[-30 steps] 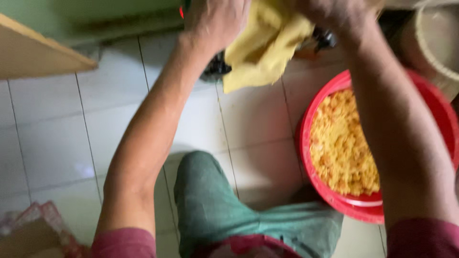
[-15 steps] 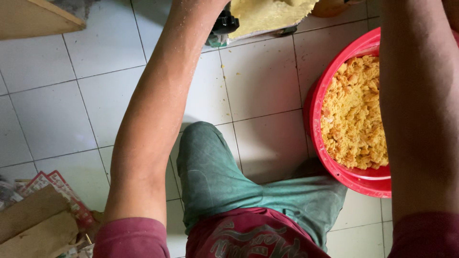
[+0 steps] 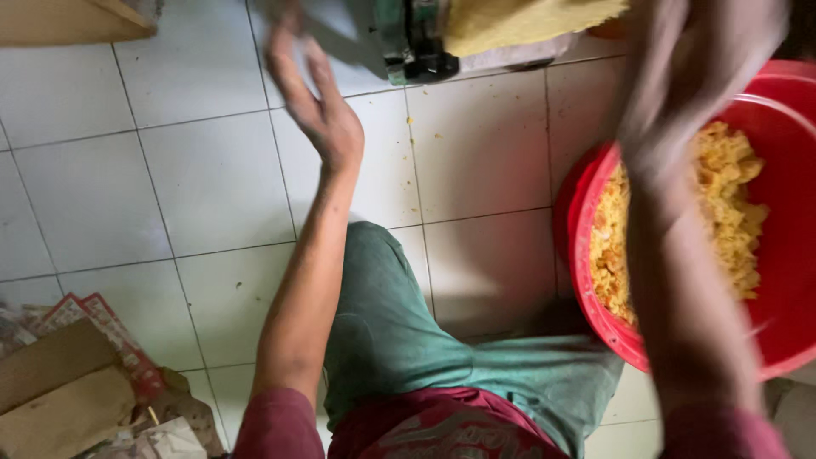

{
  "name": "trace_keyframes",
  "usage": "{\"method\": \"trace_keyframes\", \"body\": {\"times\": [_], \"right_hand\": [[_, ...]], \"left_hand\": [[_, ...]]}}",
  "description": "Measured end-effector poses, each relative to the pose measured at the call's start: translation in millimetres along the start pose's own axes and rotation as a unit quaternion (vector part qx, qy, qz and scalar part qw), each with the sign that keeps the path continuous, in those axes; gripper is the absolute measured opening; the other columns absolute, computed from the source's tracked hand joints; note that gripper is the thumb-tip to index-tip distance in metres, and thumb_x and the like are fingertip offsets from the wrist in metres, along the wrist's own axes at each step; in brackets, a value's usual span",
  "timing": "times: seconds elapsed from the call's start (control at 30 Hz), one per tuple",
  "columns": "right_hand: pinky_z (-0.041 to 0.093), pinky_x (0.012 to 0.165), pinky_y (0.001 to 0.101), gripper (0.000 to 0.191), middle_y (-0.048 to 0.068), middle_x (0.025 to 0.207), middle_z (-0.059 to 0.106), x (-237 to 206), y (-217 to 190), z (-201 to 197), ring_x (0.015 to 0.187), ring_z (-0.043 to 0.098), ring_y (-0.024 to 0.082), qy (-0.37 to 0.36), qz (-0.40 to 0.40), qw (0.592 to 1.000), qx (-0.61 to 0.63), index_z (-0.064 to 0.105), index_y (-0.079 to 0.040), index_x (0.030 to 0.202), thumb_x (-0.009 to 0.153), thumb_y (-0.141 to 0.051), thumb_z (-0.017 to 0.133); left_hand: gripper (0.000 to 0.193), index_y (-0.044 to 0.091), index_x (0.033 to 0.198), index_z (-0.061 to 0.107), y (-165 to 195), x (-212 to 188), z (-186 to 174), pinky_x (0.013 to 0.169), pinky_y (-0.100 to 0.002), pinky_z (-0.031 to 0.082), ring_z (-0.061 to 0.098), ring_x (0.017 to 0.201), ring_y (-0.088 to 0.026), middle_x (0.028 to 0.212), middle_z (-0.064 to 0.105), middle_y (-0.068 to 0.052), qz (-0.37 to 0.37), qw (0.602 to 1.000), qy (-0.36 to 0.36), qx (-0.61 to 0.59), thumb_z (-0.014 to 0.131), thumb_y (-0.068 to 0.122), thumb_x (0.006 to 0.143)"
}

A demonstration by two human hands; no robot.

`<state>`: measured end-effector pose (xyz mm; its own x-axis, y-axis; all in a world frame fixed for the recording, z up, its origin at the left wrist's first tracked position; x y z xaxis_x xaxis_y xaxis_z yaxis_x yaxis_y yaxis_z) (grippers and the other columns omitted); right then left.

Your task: The person sits on the floor and feeds yellow dough through a manual roller machine, guiding the sheet as it passes between the rollers. They fold the flattened sheet, place it back into the machine, and repeat the rolling, with a red basin of dough pieces beside them.

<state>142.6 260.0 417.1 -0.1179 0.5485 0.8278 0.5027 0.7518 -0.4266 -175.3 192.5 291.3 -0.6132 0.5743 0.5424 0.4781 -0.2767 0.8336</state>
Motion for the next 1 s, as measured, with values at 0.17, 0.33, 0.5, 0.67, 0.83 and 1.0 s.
{"method": "trace_keyframes", "body": {"times": [0.17, 0.33, 0.5, 0.67, 0.83, 1.0], "right_hand": [[0.026, 0.119, 0.0465, 0.052, 0.014, 0.158, 0.040, -258, -10, 71, 0.147, 0.034, 0.028, -0.278, 0.130, 0.951, 0.035, 0.043, -0.005, 0.150, 0.107, -0.034, 0.038], [0.023, 0.125, 0.0466, 0.057, 0.014, 0.165, 0.036, -430, -52, 121, 0.153, 0.030, 0.027, -0.534, 0.091, 0.839, 0.051, 0.039, -0.004, 0.155, 0.108, -0.036, 0.034], [0.011, 0.128, 0.0479, 0.059, 0.008, 0.170, 0.027, -443, -71, 152, 0.157, 0.018, 0.024, -0.670, -0.022, 0.740, 0.058, 0.036, -0.013, 0.154, 0.101, -0.041, 0.034], [0.015, 0.127, 0.0512, 0.068, 0.012, 0.165, 0.030, -412, -15, 186, 0.153, 0.021, 0.031, -0.602, 0.143, 0.783, 0.063, 0.039, -0.011, 0.154, 0.099, -0.047, 0.054], [0.019, 0.130, 0.0517, 0.073, 0.014, 0.168, 0.031, -386, 50, 167, 0.157, 0.025, 0.034, -0.553, 0.278, 0.786, -0.007, 0.044, -0.005, 0.156, 0.095, -0.040, 0.064], [0.011, 0.124, 0.0605, 0.086, 0.019, 0.168, 0.026, -403, 42, 118, 0.156, 0.020, 0.036, -0.555, 0.126, 0.822, -0.003, 0.037, -0.002, 0.159, 0.088, -0.034, 0.071]], "left_hand": [[0.060, 0.011, 0.165, 0.032, -154, -85, 3, 0.129, -0.057, 0.017, 0.012, 0.161, -0.039, 0.174, 0.017, -0.017, -0.108, 0.925, -0.280, 0.232, 0.053, 0.030, 0.112], [0.073, 0.013, 0.163, 0.029, -236, -101, 16, 0.120, -0.072, 0.005, 0.005, 0.157, -0.046, 0.171, 0.018, -0.023, -0.098, 0.854, -0.366, 0.356, 0.057, 0.050, 0.107], [0.079, 0.018, 0.164, 0.020, -220, -145, 63, 0.125, -0.069, 0.000, 0.004, 0.162, -0.042, 0.172, 0.016, -0.023, 0.091, 0.768, -0.459, 0.437, 0.055, 0.058, 0.106], [0.100, 0.006, 0.163, 0.009, -169, -211, 108, 0.118, -0.068, -0.006, 0.002, 0.156, -0.043, 0.170, 0.006, -0.026, -0.011, 0.785, -0.552, 0.280, 0.051, 0.069, 0.097], [0.078, 0.007, 0.168, 0.014, -128, -236, 111, 0.130, -0.057, 0.001, 0.003, 0.164, -0.034, 0.177, 0.006, -0.017, -0.148, 0.808, -0.565, 0.075, 0.046, 0.046, 0.109], [0.059, 0.003, 0.162, 0.030, -119, -245, 48, 0.131, -0.042, 0.020, 0.020, 0.162, -0.031, 0.173, 0.024, -0.018, -0.276, 0.905, -0.321, 0.040, 0.051, 0.022, 0.110]]}}
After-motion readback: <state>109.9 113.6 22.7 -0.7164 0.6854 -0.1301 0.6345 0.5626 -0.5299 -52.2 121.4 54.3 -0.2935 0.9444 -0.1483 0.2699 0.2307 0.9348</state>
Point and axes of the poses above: each hand's wrist, its own x-axis towards the middle knuckle, its own z-axis out of the palm, y = z × x, the point moved 5 cm from there along x, towards the middle knuckle
